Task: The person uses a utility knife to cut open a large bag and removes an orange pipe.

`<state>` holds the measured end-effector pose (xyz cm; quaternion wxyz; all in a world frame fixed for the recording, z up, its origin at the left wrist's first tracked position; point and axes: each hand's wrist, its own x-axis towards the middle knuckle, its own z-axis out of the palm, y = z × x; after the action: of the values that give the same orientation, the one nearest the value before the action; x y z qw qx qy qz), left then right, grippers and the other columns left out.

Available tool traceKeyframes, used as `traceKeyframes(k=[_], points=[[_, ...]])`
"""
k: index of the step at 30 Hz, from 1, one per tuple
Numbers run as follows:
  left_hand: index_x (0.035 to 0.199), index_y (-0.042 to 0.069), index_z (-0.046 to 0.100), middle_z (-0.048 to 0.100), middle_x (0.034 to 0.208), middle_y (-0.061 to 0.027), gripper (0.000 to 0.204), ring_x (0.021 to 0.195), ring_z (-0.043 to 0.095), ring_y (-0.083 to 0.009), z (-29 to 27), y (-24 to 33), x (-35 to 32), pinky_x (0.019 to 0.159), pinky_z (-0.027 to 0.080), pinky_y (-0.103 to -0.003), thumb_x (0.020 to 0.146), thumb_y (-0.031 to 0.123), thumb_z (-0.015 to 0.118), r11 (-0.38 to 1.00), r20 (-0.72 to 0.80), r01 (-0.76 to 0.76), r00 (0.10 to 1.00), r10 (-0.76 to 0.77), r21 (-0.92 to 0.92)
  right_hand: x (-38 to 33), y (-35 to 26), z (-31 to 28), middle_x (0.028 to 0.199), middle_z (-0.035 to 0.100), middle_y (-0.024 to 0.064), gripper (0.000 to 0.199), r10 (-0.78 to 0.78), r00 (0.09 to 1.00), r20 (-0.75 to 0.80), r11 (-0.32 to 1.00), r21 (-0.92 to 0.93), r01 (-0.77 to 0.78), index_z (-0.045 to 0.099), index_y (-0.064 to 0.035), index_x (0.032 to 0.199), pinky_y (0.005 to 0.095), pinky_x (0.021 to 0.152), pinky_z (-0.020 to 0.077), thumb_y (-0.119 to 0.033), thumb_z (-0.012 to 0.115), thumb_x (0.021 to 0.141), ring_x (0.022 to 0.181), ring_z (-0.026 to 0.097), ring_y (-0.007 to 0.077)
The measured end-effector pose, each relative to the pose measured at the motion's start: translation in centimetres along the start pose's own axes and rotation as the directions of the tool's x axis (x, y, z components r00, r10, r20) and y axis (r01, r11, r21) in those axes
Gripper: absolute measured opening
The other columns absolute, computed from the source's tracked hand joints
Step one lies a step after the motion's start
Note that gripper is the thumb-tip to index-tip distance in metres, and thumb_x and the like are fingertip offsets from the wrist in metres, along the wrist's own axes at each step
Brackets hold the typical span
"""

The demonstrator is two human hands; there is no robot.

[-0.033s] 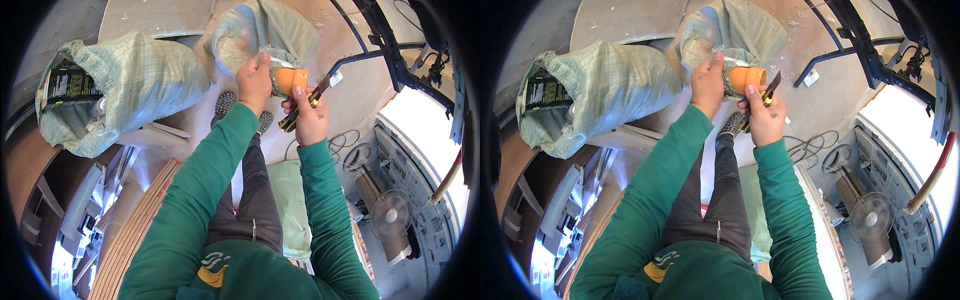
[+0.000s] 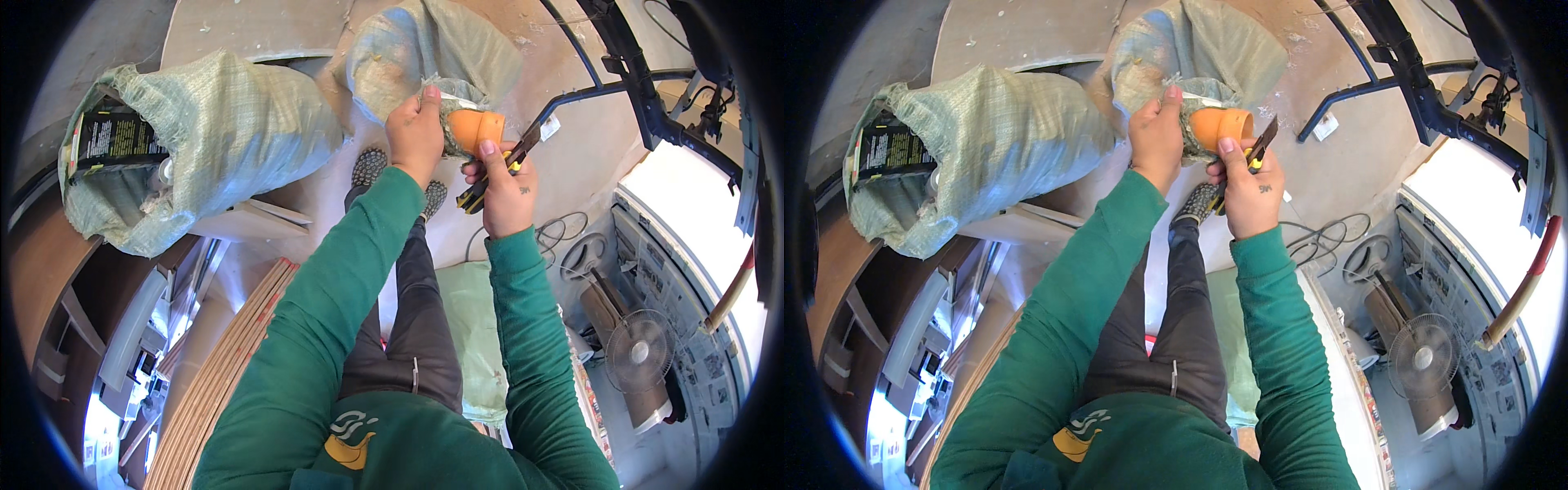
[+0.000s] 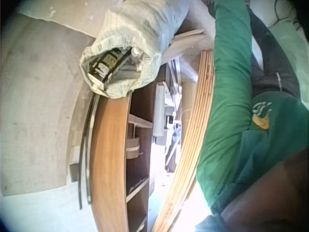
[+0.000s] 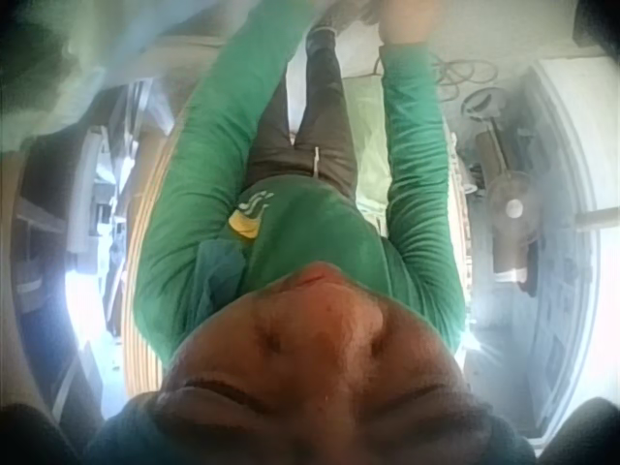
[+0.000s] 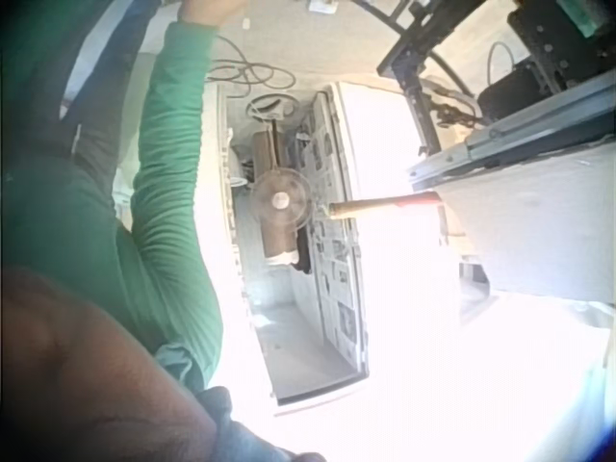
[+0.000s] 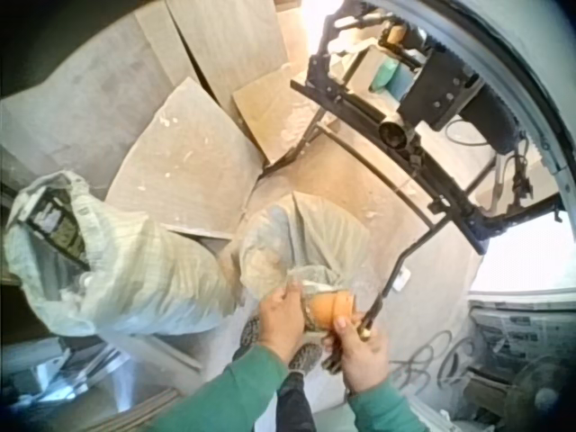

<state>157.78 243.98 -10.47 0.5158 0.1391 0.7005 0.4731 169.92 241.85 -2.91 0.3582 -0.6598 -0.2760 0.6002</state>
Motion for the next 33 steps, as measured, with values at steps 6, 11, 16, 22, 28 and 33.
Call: traceKeyframes(k=[6,11,16,22,28,33], points=[[0.083,-0.001,0.067,0.061,0.069,-0.0180,0.037,0.065,0.058,-0.0336,-1.7,-2.2,-1.6,0.065,0.046,-0.044,0.100,0.030,0.056,0.817,0.008,-0.386,0.905,0.424,0.429,1.1,-0.2,-0.5,0.077,0.063,0.0054,0.021,0.002,0.999,-0.045,0.999,0.035,0.000,0.060,-0.0006,0.098,0.0268,0.058,0.0520,-0.019,0.069,0.095,0.062,0.062,0.0135],[0.106,0.002,0.067,0.067,0.104,-0.0167,0.022,0.097,0.062,-0.0357,-3.4,-1.5,-2.1,0.085,0.048,-0.043,0.090,0.017,0.068,0.657,0.098,-0.529,0.813,0.574,0.537,1.5,0.3,-1.1,0.077,0.063,0.0053,0.022,0.043,0.999,0.002,0.999,-0.014,-0.043,0.060,-0.0006,0.098,0.0265,0.058,0.0518,-0.020,0.069,0.095,0.062,0.061,0.0131],[0.128,0.005,0.059,0.061,0.131,-0.0137,0.051,0.121,0.056,-0.0335,-3.6,0.9,-3.0,0.105,0.043,-0.044,0.080,0.012,0.075,0.496,0.492,-0.827,0.558,0.668,0.264,1.5,0.0,-0.6,0.077,0.063,0.0054,0.020,0.085,0.996,0.028,0.996,0.025,-0.086,0.059,-0.0013,0.099,0.0255,0.057,0.0514,-0.019,0.067,0.096,0.061,0.061,0.0121],[0.137,0.007,0.054,0.060,0.133,-0.0122,0.068,0.120,0.057,-0.0315,-4.7,-1.5,-0.7,0.105,0.043,-0.044,0.077,0.026,0.081,0.368,0.604,-0.877,0.480,0.636,0.309,1.1,-0.6,-0.6,0.076,0.062,0.0046,0.018,0.083,0.996,-0.045,0.992,0.100,-0.079,0.058,-0.0033,0.099,0.0255,0.053,0.0503,-0.018,0.067,0.096,0.058,0.059,0.0124],[0.141,0.007,0.051,0.061,0.129,-0.0155,0.074,0.115,0.060,-0.0337,-5.9,-2.3,-0.5,0.100,0.048,-0.040,0.076,0.025,0.083,0.437,0.643,-0.846,0.522,0.560,0.306,1.6,-0.7,-2.1,0.081,0.063,0.0066,0.016,0.184,0.980,-0.077,0.955,0.251,-0.159,0.055,-0.0057,0.100,0.0297,0.053,0.0526,-0.018,0.065,0.097,0.059,0.061,0.0161],[0.143,0.001,0.045,0.060,0.129,-0.0177,0.069,0.118,0.059,-0.0267,-3.9,-1.3,-2.2,0.101,0.047,-0.036,0.086,0.023,0.077,0.809,0.290,-0.539,0.833,0.471,0.236,2.1,-0.1,-3.1,0.085,0.065,0.0089,0.021,0.165,0.985,-0.040,0.892,0.432,-0.132,0.055,-0.0051,0.108,0.0329,0.057,0.0539,-0.022,0.063,0.098,0.064,0.062,0.0191]])
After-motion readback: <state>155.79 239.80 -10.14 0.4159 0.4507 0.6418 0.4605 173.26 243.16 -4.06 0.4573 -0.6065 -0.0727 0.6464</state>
